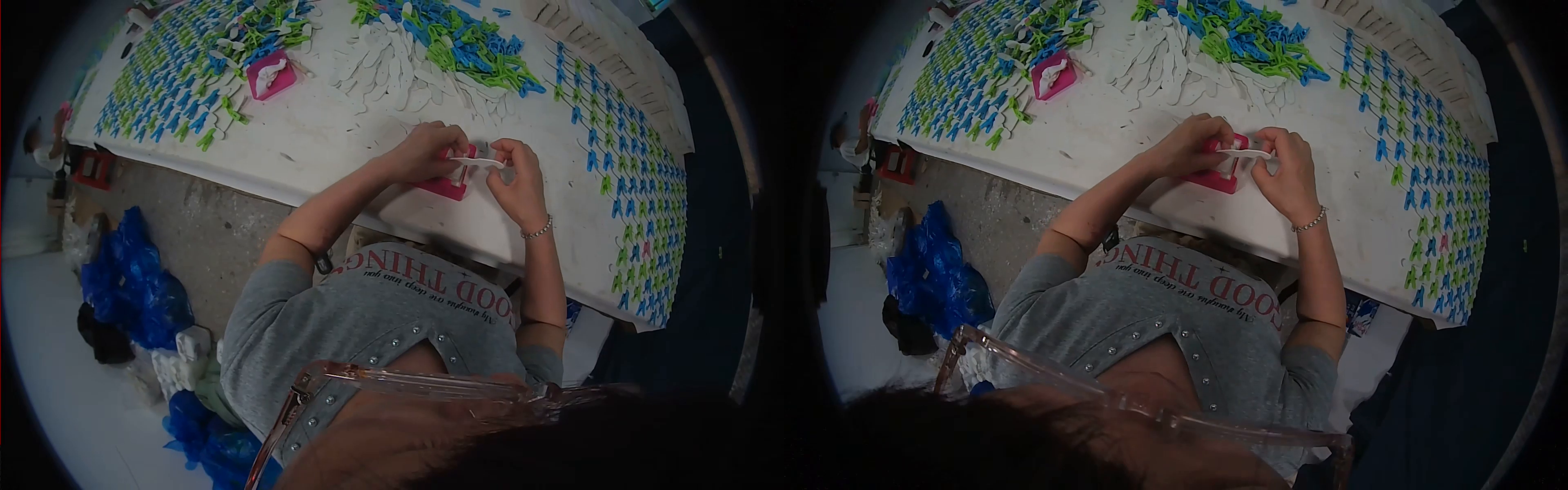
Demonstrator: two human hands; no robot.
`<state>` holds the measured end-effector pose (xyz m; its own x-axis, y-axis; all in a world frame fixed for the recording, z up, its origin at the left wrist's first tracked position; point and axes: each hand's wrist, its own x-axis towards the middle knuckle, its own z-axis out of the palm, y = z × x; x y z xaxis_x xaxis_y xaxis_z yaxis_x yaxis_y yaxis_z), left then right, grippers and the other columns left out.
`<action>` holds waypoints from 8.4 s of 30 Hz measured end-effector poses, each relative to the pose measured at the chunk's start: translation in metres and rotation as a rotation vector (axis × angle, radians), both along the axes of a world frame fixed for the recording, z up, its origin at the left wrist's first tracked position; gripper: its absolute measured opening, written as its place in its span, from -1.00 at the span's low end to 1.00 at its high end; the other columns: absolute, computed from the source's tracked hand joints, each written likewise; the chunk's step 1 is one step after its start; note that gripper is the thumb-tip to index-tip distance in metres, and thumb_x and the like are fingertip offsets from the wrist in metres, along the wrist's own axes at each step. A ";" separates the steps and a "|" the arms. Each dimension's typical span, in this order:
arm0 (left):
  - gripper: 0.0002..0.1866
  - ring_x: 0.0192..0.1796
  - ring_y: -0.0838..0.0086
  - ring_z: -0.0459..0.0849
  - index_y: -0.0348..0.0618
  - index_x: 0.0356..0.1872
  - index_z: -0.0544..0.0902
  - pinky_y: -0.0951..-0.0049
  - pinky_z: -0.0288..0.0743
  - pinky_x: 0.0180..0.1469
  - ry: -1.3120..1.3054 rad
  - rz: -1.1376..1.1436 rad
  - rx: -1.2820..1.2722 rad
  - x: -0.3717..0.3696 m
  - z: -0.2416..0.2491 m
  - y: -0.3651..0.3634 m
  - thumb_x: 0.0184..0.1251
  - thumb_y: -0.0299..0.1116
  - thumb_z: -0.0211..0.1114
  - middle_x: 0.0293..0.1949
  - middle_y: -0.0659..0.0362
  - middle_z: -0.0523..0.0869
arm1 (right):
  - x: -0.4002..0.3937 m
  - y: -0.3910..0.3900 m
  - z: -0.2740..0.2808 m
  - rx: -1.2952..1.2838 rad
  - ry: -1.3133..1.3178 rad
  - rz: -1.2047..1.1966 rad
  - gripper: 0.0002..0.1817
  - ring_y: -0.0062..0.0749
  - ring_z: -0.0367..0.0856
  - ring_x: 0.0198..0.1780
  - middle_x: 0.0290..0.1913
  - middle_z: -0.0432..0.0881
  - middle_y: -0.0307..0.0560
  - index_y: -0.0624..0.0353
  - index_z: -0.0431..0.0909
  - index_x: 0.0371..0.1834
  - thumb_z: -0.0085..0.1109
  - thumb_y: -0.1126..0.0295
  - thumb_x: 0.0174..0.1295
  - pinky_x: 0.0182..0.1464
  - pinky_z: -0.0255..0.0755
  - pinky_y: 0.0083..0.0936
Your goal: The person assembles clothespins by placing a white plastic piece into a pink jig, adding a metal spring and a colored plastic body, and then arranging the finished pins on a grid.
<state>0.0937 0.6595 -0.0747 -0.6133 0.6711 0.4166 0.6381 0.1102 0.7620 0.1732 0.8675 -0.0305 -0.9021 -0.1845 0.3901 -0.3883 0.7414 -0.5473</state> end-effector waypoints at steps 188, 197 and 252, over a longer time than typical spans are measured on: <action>-0.77 -0.24 0.27 0.57 -0.12 -0.27 0.54 0.30 0.43 -0.12 0.002 -0.034 -0.015 0.000 0.003 0.002 0.00 -0.45 0.33 -0.36 0.18 0.64 | -0.003 0.000 0.014 -0.106 -0.105 0.039 -0.63 -0.46 0.44 -0.25 -0.32 0.50 -0.22 0.20 0.47 -0.05 0.15 0.58 0.00 -0.11 0.37 -0.53; -0.69 -0.22 0.52 0.51 -0.15 -0.19 0.44 0.48 0.41 -0.12 -0.219 -0.014 0.170 -0.005 0.000 -0.003 0.08 -0.51 0.37 -0.32 0.28 0.53 | -0.078 0.033 0.021 -0.234 -0.234 0.169 -0.62 -0.43 0.52 -0.13 -0.19 0.57 -0.12 0.19 0.50 0.05 0.19 0.47 0.11 -0.01 0.42 -0.54; -0.40 0.14 0.14 0.43 -0.15 0.12 0.46 0.28 0.32 0.21 0.099 0.446 0.048 -0.035 -0.032 -0.063 -0.05 -0.45 0.41 0.10 0.00 0.48 | 0.048 -0.006 -0.016 -0.072 0.586 -0.217 -0.78 -0.20 0.61 -0.25 -0.27 0.66 -0.05 0.24 0.63 -0.27 0.36 0.66 -0.01 -0.18 0.50 -0.43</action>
